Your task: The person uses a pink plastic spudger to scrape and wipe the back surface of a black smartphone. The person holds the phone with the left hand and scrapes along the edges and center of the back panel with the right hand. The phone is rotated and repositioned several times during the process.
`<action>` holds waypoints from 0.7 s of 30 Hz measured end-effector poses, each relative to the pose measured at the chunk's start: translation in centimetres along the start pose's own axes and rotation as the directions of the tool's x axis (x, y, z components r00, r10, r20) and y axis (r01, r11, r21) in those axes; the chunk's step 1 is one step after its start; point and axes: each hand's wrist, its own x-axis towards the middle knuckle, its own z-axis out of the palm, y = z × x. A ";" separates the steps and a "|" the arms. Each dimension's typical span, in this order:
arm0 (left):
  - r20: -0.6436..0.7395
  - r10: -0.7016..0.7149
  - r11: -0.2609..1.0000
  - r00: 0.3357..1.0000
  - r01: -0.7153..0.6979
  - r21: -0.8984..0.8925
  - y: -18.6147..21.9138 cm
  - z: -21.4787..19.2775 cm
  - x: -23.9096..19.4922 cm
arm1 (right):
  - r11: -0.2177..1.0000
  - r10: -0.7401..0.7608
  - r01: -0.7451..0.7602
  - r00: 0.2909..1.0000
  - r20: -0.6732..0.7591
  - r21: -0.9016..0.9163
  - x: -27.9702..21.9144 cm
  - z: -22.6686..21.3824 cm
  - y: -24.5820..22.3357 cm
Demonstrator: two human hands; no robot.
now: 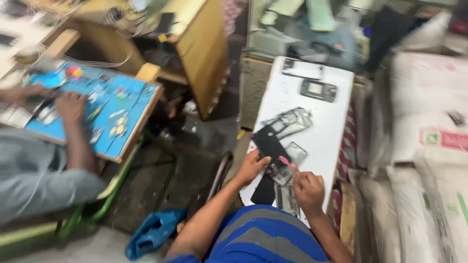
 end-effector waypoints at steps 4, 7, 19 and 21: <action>0.000 0.065 0.983 0.998 -0.064 0.170 -0.3 -0.3 -0.1 | 0.996 -0.064 0.064 0.998 -0.005 0.058 -0.2 -0.9 0.5; -0.034 -0.064 0.998 0.997 0.065 0.025 0.1 -0.2 0.0 | 0.999 0.038 -0.037 0.999 -0.030 0.035 0.3 -1.2 0.2; -0.037 -0.069 0.997 0.997 0.070 0.044 2.0 0.6 -0.2 | 0.998 0.056 -0.056 0.998 -0.019 0.003 0.6 -1.5 -0.1; -0.051 -0.060 0.997 0.997 0.062 0.034 1.7 0.7 0.1 | 0.998 0.069 -0.069 0.998 -0.011 0.010 0.5 -1.4 0.2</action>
